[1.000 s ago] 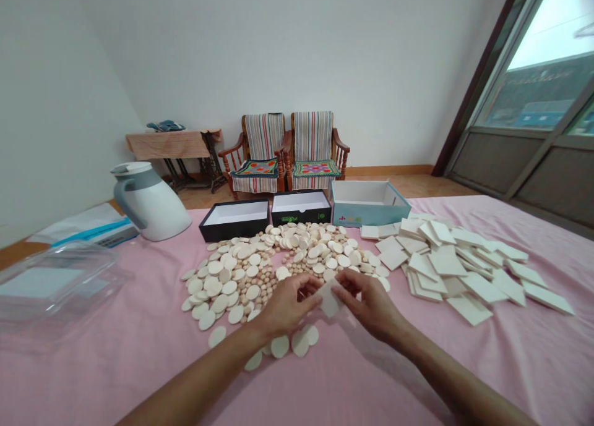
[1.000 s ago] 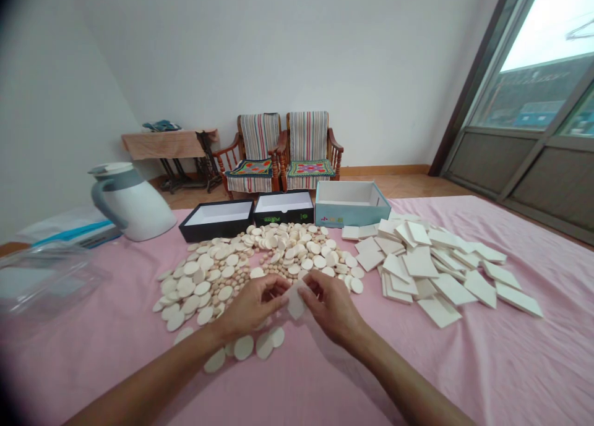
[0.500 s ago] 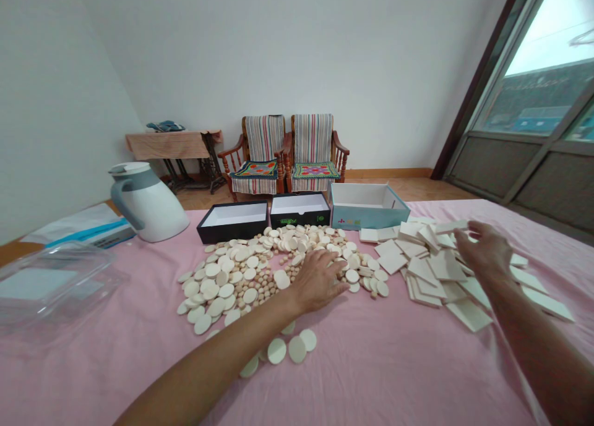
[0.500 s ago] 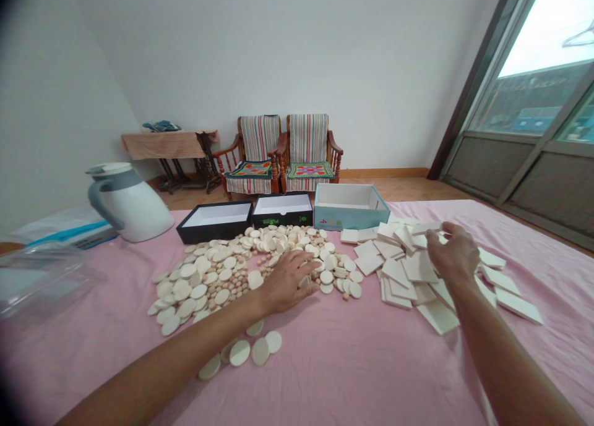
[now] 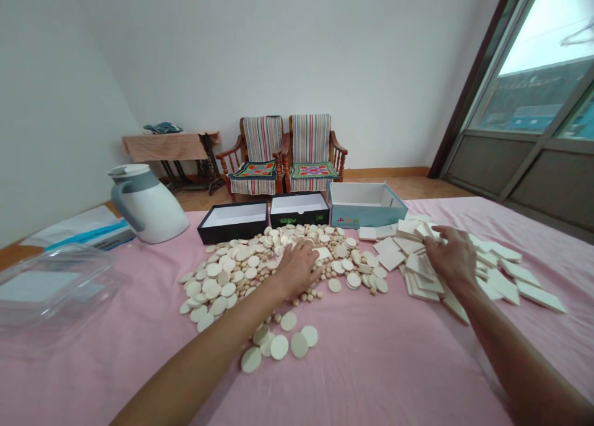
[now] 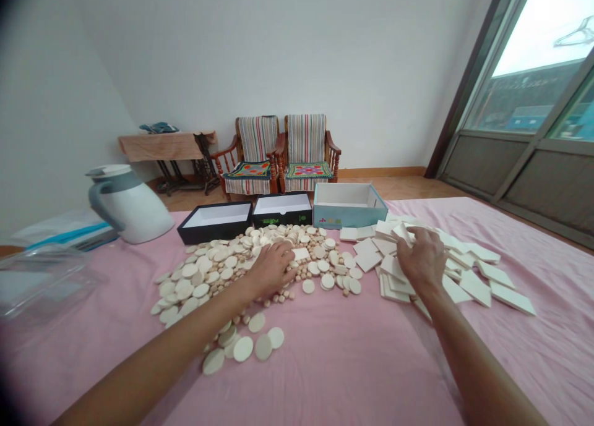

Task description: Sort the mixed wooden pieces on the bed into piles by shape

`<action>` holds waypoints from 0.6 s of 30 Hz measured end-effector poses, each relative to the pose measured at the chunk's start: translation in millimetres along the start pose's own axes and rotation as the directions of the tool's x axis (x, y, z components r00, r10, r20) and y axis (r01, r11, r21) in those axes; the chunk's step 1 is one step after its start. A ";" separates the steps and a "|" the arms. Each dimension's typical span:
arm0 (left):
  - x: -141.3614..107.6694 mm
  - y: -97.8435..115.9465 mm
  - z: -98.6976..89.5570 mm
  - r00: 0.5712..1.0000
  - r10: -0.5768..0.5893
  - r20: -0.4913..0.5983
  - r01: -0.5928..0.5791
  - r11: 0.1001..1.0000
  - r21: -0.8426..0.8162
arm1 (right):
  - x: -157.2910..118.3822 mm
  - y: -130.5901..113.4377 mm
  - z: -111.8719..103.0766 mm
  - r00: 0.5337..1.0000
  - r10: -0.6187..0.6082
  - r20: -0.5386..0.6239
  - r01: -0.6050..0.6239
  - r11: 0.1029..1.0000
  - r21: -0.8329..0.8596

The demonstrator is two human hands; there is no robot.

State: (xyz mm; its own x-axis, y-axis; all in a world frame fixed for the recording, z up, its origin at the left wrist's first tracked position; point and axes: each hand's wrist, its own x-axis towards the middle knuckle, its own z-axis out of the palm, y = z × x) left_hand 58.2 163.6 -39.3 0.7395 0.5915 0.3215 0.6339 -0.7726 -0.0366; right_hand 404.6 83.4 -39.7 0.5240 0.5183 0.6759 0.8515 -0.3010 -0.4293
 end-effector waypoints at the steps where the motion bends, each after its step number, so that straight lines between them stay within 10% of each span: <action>1: -6.1 -6.6 -3.2 1.000 -0.010 -0.005 0.010 1.000 0.006 | -3.0 -4.8 -1.0 0.999 -0.034 -0.003 0.034 0.999 0.033; 7: -42.9 -37.0 -17.0 0.998 -0.046 -0.038 0.046 0.999 0.018 | -35.5 -78.1 -7.2 0.935 -0.307 0.177 0.246 0.921 0.302; 14: -86.7 -57.4 -29.5 0.989 -0.127 -0.077 0.128 0.992 0.006 | -84.0 -177.9 12.3 0.561 -0.625 0.543 0.356 0.774 0.523; 18: -108.2 -67.8 -36.8 0.982 -0.171 -0.087 0.170 0.985 -0.011 | -91.8 -214.8 28.5 0.451 -0.656 0.605 0.504 0.747 0.434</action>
State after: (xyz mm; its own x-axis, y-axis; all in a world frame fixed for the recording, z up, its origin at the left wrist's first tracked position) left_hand -73.1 143.5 -36.8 0.5979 0.6925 0.4036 0.7481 -0.6630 0.0292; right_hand 173.0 123.2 -26.6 -0.3337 0.9157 0.2241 0.8915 0.3838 -0.2405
